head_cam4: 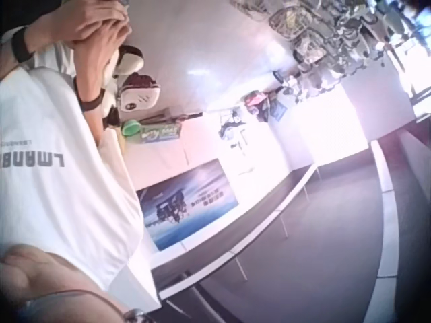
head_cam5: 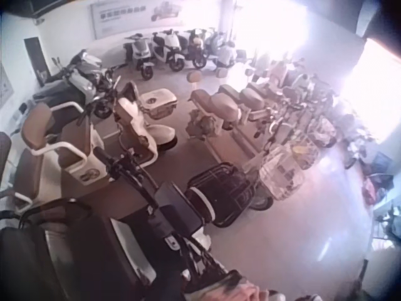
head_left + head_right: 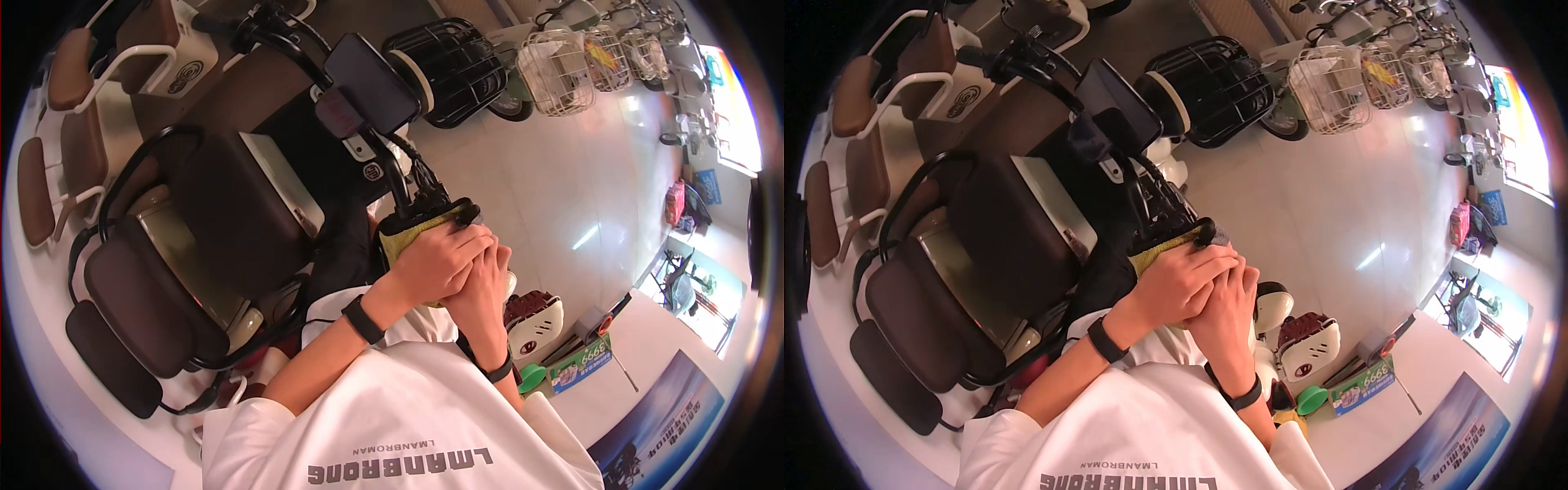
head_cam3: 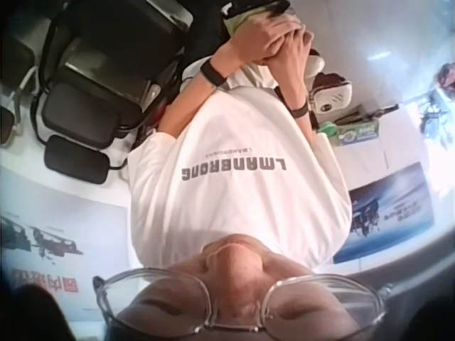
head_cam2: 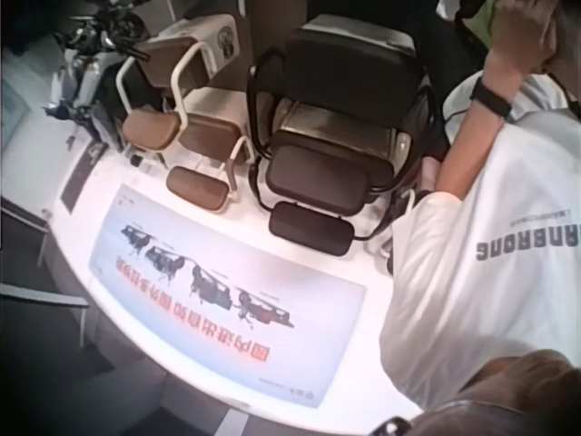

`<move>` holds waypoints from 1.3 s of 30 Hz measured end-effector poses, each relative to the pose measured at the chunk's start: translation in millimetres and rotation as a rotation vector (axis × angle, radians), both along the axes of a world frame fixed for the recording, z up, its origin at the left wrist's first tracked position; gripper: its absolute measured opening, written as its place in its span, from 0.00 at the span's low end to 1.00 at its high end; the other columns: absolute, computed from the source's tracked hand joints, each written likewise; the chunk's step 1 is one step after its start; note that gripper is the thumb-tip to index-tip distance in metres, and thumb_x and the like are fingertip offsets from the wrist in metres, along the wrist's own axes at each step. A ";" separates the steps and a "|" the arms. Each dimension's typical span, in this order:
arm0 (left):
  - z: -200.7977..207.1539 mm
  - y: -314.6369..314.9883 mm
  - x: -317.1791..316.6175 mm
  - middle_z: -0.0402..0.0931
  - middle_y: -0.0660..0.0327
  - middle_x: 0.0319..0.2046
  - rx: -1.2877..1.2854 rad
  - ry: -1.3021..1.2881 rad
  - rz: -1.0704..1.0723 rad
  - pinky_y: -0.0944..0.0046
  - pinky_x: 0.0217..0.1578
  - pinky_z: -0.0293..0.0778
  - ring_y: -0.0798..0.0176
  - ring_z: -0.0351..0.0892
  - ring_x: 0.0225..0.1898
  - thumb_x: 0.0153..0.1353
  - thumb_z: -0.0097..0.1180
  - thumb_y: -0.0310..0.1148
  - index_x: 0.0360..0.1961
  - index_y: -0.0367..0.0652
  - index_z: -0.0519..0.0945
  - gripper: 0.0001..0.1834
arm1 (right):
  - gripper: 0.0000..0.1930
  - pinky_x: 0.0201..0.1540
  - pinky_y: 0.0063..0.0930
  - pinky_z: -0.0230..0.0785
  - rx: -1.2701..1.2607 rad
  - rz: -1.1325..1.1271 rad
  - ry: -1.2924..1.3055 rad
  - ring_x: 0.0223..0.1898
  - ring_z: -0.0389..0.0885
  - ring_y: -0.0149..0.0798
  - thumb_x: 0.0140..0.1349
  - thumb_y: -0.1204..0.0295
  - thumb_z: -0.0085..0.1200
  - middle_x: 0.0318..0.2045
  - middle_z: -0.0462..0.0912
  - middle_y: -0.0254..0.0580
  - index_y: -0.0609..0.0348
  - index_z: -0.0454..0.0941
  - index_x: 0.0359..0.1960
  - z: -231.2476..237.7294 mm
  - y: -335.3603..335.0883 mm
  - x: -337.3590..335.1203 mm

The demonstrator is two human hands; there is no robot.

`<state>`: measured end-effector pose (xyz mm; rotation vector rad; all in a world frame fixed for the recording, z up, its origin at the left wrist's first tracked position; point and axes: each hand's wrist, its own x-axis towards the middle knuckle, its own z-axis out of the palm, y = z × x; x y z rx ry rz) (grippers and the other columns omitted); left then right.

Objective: Wiping down the seats, bodies, and handlebars of electric mobility scooters using a yellow cloth.

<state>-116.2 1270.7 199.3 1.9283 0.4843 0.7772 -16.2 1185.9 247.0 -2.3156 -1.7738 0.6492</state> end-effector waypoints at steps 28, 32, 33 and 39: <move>-24.3 154.6 -183.5 0.80 0.48 0.55 0.293 0.535 0.871 0.52 0.67 0.66 0.45 0.77 0.62 0.61 0.52 0.20 0.70 0.37 0.65 0.33 | 0.56 0.62 0.40 0.58 0.049 -0.424 0.093 0.61 0.64 0.51 0.38 0.60 0.76 0.62 0.66 0.50 0.69 0.61 0.71 -7.5 16.2 -37.6; -24.0 258.0 -196.1 0.60 0.45 0.73 0.596 0.699 0.715 0.47 0.74 0.55 0.41 0.58 0.74 0.57 0.63 0.23 0.77 0.38 0.55 0.47 | 0.58 0.66 0.49 0.52 0.082 -0.592 0.095 0.66 0.59 0.54 0.35 0.65 0.76 0.64 0.62 0.51 0.68 0.58 0.72 -23.3 29.4 -60.7; -27.3 289.5 -203.3 0.56 0.46 0.75 0.740 0.723 0.650 0.46 0.75 0.53 0.41 0.54 0.76 0.56 0.67 0.25 0.78 0.39 0.54 0.50 | 0.58 0.66 0.49 0.52 0.083 -0.649 0.093 0.66 0.59 0.54 0.35 0.65 0.76 0.64 0.62 0.51 0.68 0.58 0.72 -25.6 36.4 -66.9; -34.4 420.9 -187.5 0.63 0.44 0.73 0.872 0.638 -0.087 0.38 0.74 0.54 0.38 0.62 0.73 0.47 0.71 0.55 0.74 0.35 0.62 0.58 | 0.63 0.69 0.51 0.51 -0.154 -0.810 -0.003 0.68 0.62 0.56 0.32 0.65 0.76 0.64 0.66 0.49 0.61 0.53 0.76 -37.7 49.7 -87.5</move>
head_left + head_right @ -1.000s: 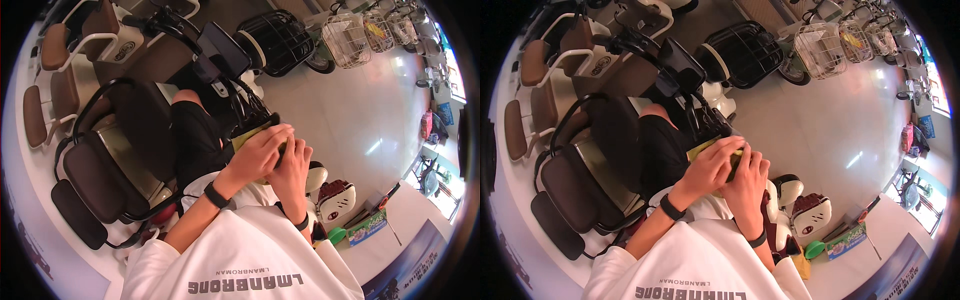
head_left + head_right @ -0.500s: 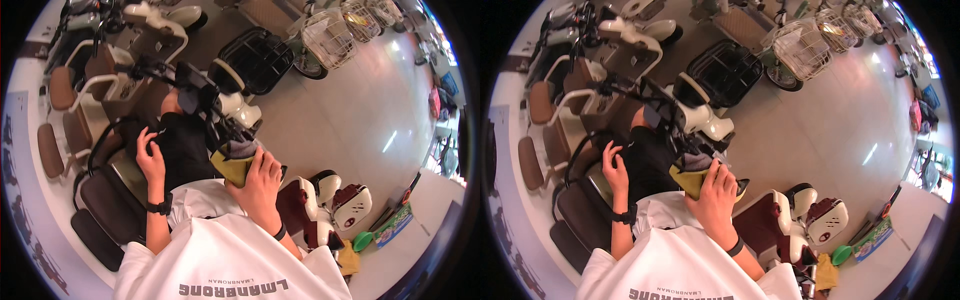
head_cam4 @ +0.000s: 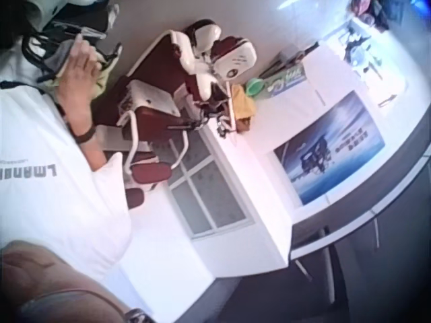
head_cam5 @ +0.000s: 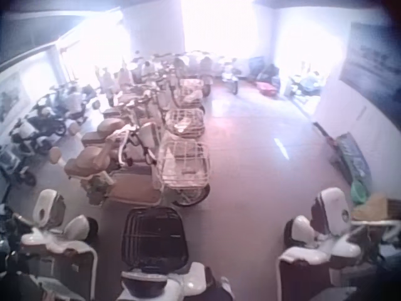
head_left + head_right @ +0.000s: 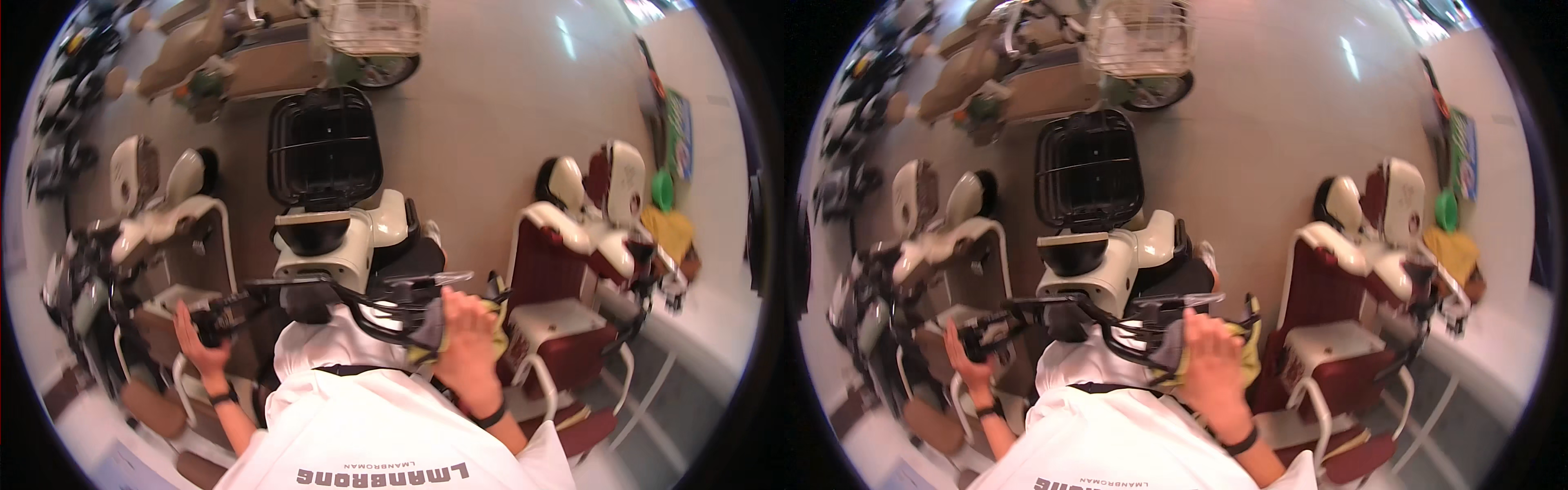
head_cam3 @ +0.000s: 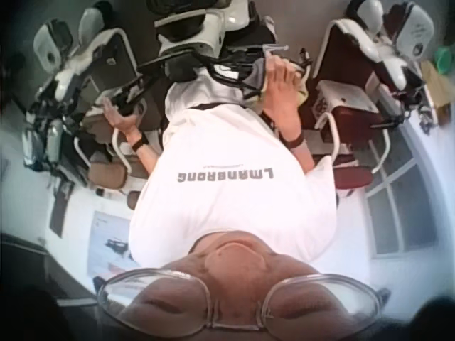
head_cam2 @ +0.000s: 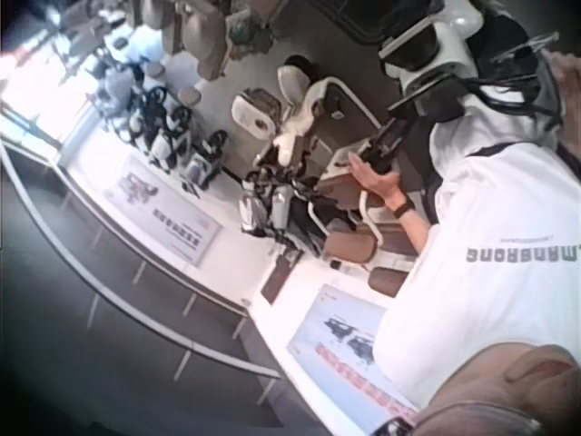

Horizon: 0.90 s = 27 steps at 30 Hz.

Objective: Wiping down the seats, bodies, and handlebars of electric mobility scooters using a yellow cloth.

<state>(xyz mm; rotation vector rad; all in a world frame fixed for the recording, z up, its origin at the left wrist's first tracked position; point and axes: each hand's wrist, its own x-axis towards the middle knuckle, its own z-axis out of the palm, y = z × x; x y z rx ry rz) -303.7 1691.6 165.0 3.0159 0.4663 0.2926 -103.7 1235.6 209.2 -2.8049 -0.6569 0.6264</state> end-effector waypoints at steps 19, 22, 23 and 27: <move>34.2 40.0 2.5 0.68 0.49 0.63 -0.084 0.273 0.051 0.31 0.73 0.50 0.38 0.61 0.72 0.54 0.65 0.60 0.67 0.42 0.69 0.46 | 0.44 0.78 0.65 0.40 -0.010 -0.075 -0.317 0.66 0.69 0.58 0.42 0.58 0.67 0.57 0.74 0.51 0.60 0.67 0.64 1.1 22.1 -15.0; 29.8 42.6 10.5 0.70 0.50 0.59 -0.070 0.266 0.044 0.30 0.72 0.52 0.39 0.65 0.68 0.55 0.65 0.61 0.65 0.42 0.71 0.44 | 0.45 0.78 0.65 0.41 -0.021 -0.091 -0.316 0.66 0.70 0.59 0.43 0.57 0.68 0.57 0.74 0.52 0.61 0.67 0.64 -3.3 19.6 -21.5; 32.4 42.5 11.3 0.71 0.50 0.57 -0.069 0.266 0.034 0.30 0.72 0.53 0.39 0.66 0.66 0.54 0.65 0.61 0.63 0.42 0.72 0.43 | 0.45 0.78 0.64 0.42 -0.048 -0.098 -0.314 0.66 0.70 0.59 0.43 0.57 0.69 0.58 0.74 0.53 0.62 0.68 0.64 -4.5 16.2 -25.6; 39.6 46.2 28.8 0.71 0.49 0.53 -0.111 0.266 0.015 0.31 0.70 0.57 0.40 0.69 0.61 0.55 0.64 0.52 0.59 0.42 0.73 0.35 | 0.41 0.75 0.63 0.48 -0.118 -0.159 -0.375 0.64 0.71 0.59 0.44 0.55 0.72 0.57 0.74 0.54 0.62 0.72 0.59 -23.0 -1.1 -57.7</move>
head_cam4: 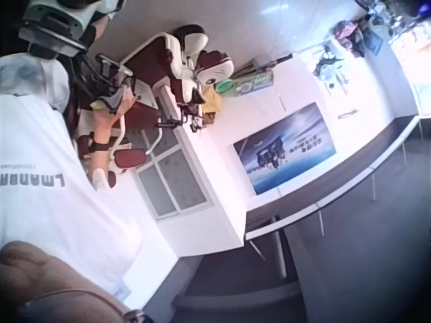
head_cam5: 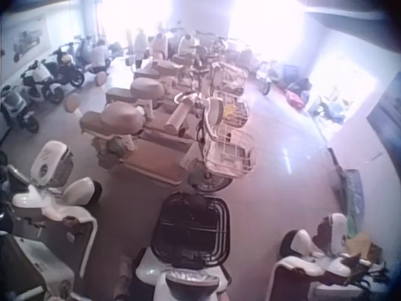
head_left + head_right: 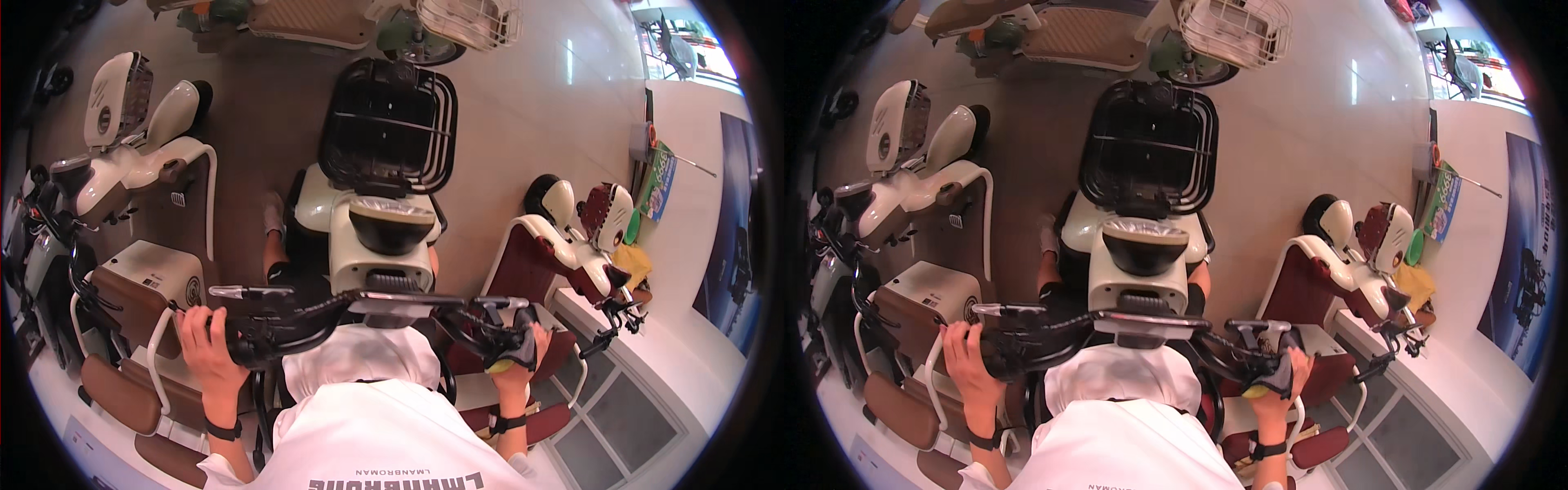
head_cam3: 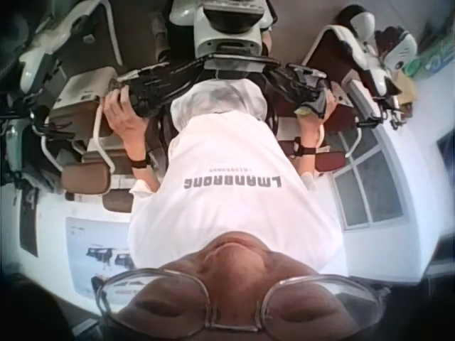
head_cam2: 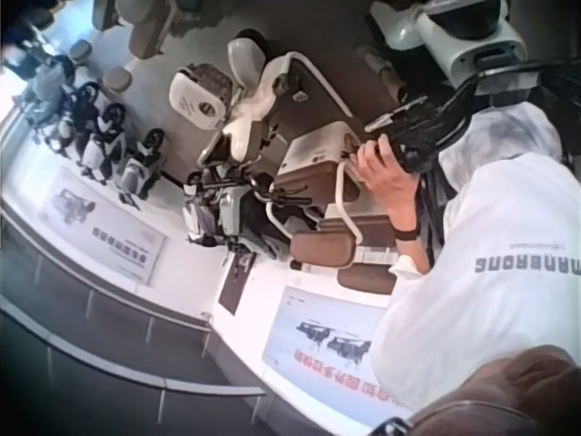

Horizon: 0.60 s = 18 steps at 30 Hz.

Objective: Wiping down the seats, bodies, and handlebars of electric mobility scooters using a yellow cloth.

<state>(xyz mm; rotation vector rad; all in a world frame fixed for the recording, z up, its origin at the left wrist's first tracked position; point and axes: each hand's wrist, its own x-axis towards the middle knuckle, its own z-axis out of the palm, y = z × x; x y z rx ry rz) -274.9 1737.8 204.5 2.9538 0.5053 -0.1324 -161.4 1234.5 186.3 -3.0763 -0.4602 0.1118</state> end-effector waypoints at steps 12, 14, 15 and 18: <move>-5.4 10.7 -5.9 0.76 0.47 0.45 -0.019 -0.002 -0.065 0.35 0.61 0.66 0.41 0.76 0.51 0.54 0.57 0.34 0.50 0.36 0.77 0.22 | 0.36 0.65 0.54 0.65 -0.005 -0.111 -0.003 0.54 0.76 0.57 0.40 0.61 0.72 0.51 0.79 0.53 0.66 0.76 0.52 0.2 4.1 -12.0; -0.8 7.8 6.2 0.76 0.48 0.51 0.008 0.008 -0.068 0.32 0.65 0.62 0.39 0.75 0.56 0.56 0.57 0.34 0.55 0.38 0.77 0.24 | 0.39 0.68 0.56 0.63 -0.041 -0.056 -0.031 0.57 0.75 0.58 0.41 0.59 0.71 0.53 0.77 0.54 0.66 0.74 0.56 0.8 11.0 -0.7; 4.0 7.0 10.0 0.76 0.48 0.56 0.027 0.030 -0.079 0.29 0.68 0.59 0.38 0.73 0.62 0.58 0.56 0.33 0.59 0.39 0.77 0.26 | 0.39 0.68 0.57 0.62 -0.041 -0.053 -0.026 0.57 0.75 0.58 0.42 0.59 0.71 0.54 0.77 0.54 0.66 0.73 0.56 3.0 12.2 1.3; 5.0 8.2 11.8 0.74 0.50 0.61 0.016 0.064 -0.067 0.27 0.70 0.54 0.36 0.68 0.68 0.59 0.55 0.34 0.64 0.41 0.75 0.29 | 0.40 0.70 0.58 0.60 -0.033 -0.045 -0.018 0.59 0.74 0.58 0.42 0.58 0.70 0.55 0.77 0.54 0.66 0.72 0.58 6.5 16.0 10.1</move>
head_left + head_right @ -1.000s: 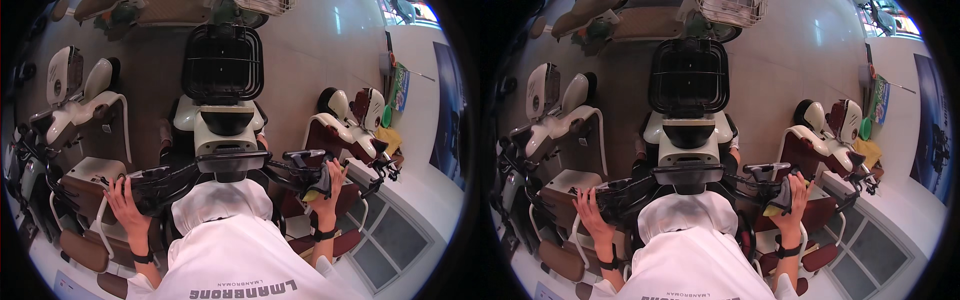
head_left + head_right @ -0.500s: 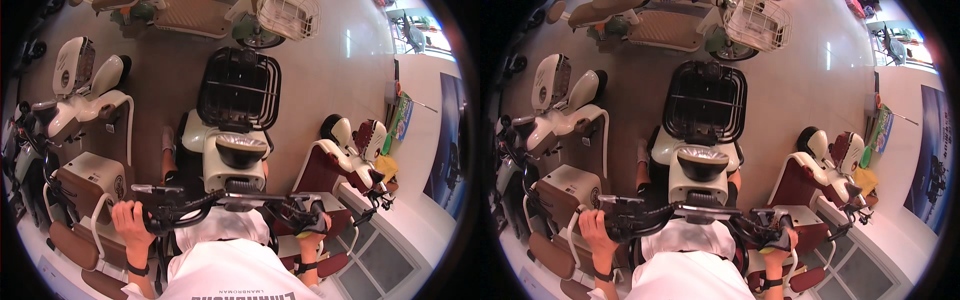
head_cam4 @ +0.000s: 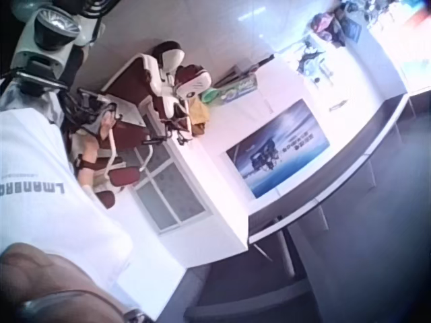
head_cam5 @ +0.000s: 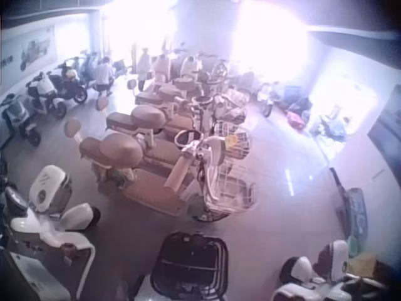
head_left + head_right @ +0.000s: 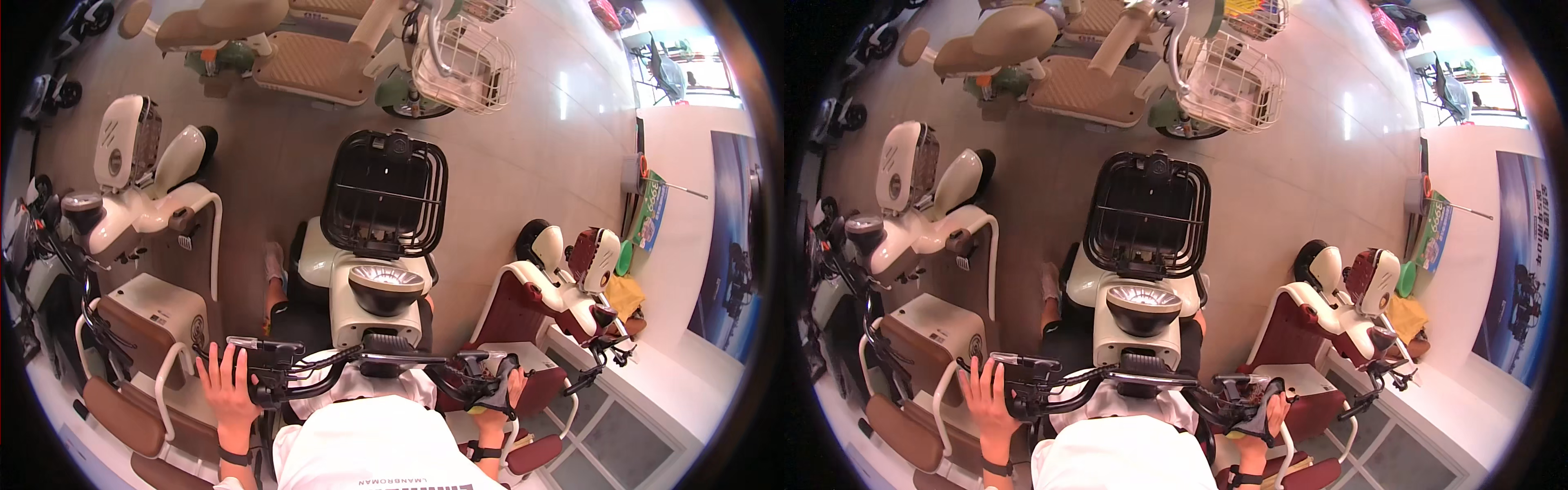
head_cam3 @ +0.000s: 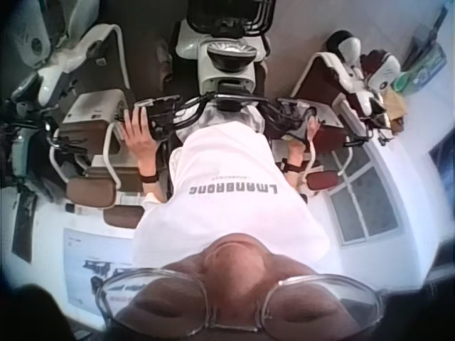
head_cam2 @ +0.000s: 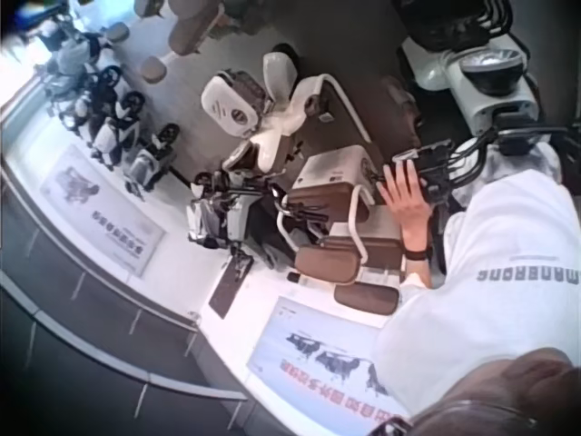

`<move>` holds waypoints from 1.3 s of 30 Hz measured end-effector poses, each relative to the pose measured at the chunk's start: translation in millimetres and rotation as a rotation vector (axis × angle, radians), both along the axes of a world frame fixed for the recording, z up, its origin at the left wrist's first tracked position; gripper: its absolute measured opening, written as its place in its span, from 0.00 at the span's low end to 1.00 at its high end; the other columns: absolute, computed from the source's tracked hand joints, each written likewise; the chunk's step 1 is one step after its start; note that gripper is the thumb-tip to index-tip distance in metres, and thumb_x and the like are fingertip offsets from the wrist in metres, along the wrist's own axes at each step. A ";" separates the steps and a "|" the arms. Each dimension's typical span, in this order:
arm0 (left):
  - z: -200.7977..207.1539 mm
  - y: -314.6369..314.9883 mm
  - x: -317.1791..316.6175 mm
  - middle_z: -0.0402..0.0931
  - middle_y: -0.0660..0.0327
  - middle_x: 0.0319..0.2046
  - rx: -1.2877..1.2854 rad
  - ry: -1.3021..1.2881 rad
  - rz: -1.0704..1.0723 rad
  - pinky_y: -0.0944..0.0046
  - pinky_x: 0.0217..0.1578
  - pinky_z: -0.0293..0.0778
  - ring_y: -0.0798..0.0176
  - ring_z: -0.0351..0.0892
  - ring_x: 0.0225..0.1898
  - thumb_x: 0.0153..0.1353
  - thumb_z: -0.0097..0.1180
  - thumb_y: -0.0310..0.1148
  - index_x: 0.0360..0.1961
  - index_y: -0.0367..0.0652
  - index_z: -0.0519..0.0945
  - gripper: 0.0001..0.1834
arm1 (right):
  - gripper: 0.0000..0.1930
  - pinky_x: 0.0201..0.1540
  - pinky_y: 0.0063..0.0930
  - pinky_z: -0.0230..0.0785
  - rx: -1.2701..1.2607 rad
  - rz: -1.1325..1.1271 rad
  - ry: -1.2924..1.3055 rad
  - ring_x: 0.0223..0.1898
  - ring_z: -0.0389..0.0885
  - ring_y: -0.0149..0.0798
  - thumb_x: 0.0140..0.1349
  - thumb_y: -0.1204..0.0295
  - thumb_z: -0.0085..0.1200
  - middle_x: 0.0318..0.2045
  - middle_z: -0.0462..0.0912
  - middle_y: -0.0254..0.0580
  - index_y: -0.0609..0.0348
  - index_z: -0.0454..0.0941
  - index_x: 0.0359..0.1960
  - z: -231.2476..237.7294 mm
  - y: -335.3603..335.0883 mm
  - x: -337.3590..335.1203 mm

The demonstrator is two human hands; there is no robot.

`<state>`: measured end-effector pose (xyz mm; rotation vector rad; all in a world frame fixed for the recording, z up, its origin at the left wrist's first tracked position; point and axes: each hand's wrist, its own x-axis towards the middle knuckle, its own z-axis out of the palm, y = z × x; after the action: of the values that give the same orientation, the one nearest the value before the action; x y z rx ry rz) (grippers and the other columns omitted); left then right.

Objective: Wiping down the seats, bodies, and handlebars of electric mobility scooters using a yellow cloth.

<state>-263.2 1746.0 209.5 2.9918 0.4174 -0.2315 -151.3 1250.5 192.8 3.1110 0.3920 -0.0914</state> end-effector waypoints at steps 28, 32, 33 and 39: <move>-1.6 10.5 37.5 0.75 0.50 0.35 0.001 -0.224 -0.019 0.49 0.46 0.73 0.41 0.76 0.41 0.31 0.77 0.37 0.43 0.39 0.76 0.34 | 0.36 0.55 0.48 0.73 0.280 0.032 -0.165 0.47 0.82 0.58 0.38 0.64 0.74 0.41 0.84 0.50 0.60 0.79 0.54 -3.3 4.4 36.3; -6.4 9.3 32.0 0.75 0.52 0.47 0.039 -0.198 0.008 0.50 0.62 0.70 0.45 0.74 0.54 0.28 0.75 0.29 0.51 0.39 0.75 0.41 | 0.36 0.59 0.49 0.71 0.263 0.038 -0.174 0.52 0.79 0.58 0.38 0.65 0.74 0.49 0.82 0.51 0.60 0.78 0.55 -5.3 4.5 33.2; -2.6 5.4 31.8 0.75 0.52 0.47 0.036 -0.197 0.005 0.50 0.62 0.70 0.45 0.74 0.54 0.28 0.75 0.29 0.51 0.39 0.75 0.41 | 0.37 0.62 0.50 0.70 0.259 0.060 -0.182 0.55 0.78 0.58 0.39 0.65 0.74 0.52 0.81 0.51 0.60 0.78 0.56 -5.7 3.7 35.4; 6.1 -0.4 23.5 0.72 0.51 0.59 0.025 -0.265 -0.082 0.47 0.75 0.59 0.45 0.67 0.67 0.30 0.74 0.25 0.62 0.40 0.70 0.49 | 0.46 0.74 0.53 0.58 0.247 0.130 -0.178 0.64 0.73 0.51 0.41 0.62 0.74 0.57 0.77 0.48 0.60 0.70 0.66 2.6 10.6 33.3</move>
<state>-239.7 1745.6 215.6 3.0088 0.2718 0.1636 -118.0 1261.1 195.4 3.2836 0.6439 0.2527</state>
